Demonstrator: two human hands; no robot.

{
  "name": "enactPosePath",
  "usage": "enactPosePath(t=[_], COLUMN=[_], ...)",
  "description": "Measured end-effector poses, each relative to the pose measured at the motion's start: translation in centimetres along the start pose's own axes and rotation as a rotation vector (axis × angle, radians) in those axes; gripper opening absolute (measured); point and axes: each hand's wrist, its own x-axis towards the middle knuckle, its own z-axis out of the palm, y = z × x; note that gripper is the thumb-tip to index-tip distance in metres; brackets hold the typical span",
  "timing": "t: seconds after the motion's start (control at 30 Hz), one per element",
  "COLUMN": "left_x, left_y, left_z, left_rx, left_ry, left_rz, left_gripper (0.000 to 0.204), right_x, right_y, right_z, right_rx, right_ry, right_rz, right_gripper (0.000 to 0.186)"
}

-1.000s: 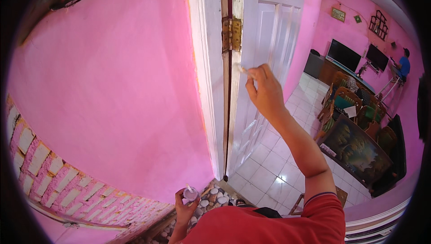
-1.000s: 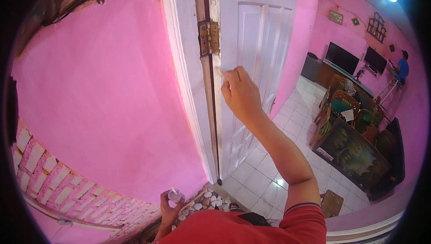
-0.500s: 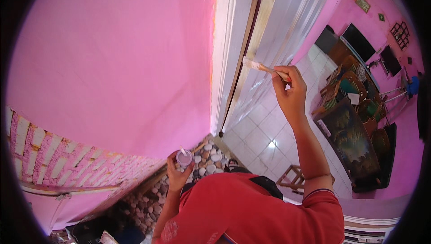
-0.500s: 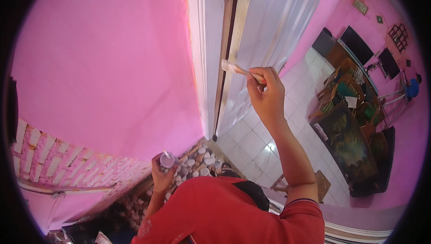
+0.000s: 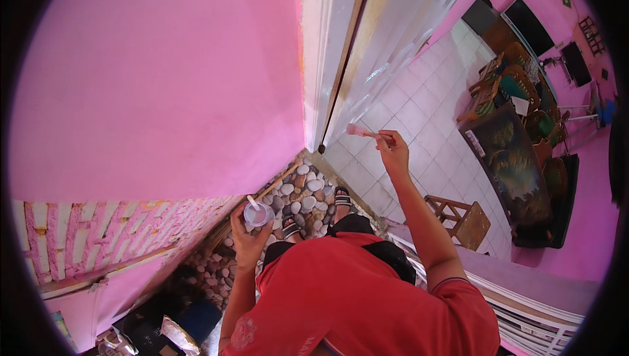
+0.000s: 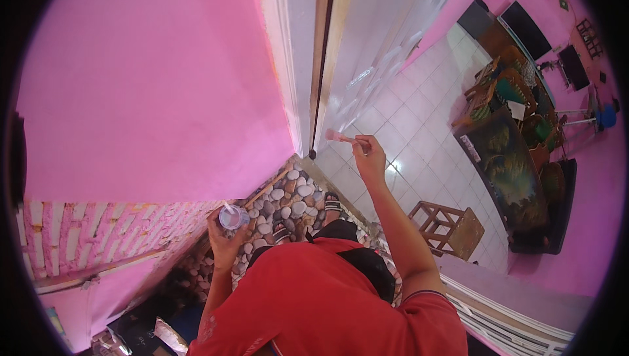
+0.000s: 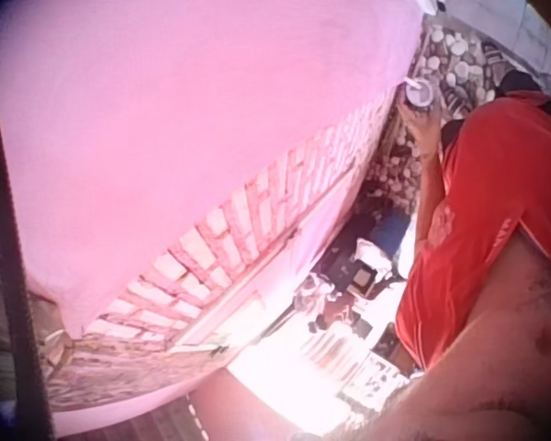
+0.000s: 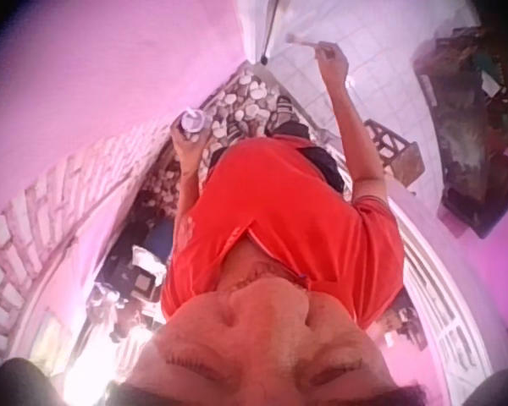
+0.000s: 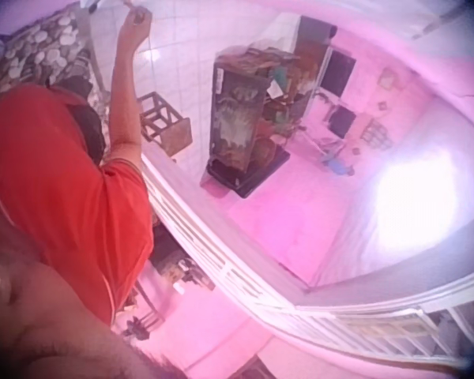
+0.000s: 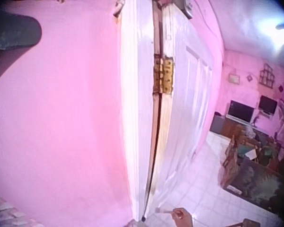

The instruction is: The person paints a wooden door frame with white paint using a brush, dipping the brush into a small plastic cup of paint. They apply paint to the vertical edges and hinges of the door frame while standing and sitting on the floor.

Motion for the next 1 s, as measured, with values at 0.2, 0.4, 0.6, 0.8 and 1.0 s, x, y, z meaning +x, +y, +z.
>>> enactPosePath(t=[0.2,0.4,0.6,0.8,1.0], left_x=[-0.1,0.8,1.9,2.2,2.1], left_y=[-0.1,1.3,3.0,4.5,4.6], left_z=[0.2,1.8,4.8,7.6,9.9], left_rx=[-0.029,0.041,-0.070,-0.088,-0.124], left_ry=[-0.018,-0.037,-0.015,0.048,0.087], left_rz=[-0.029,-0.009,-0.069,-0.026,-0.023], left_gripper=[0.074,0.072,0.073,0.071,0.069], right_x=[-1.4,1.4,5.0,7.8,9.1], right_y=[3.7,2.2,0.8,-0.8,-3.8], right_z=[0.8,2.6,5.1,7.2,7.8], right_rx=[0.187,0.283,0.157,0.078,0.115], right_ry=[0.069,0.078,0.025,0.035,0.004], right_rz=[0.371,0.267,0.128,-0.012,-0.132], right_gripper=[0.025,0.025,0.020,0.021,0.020])
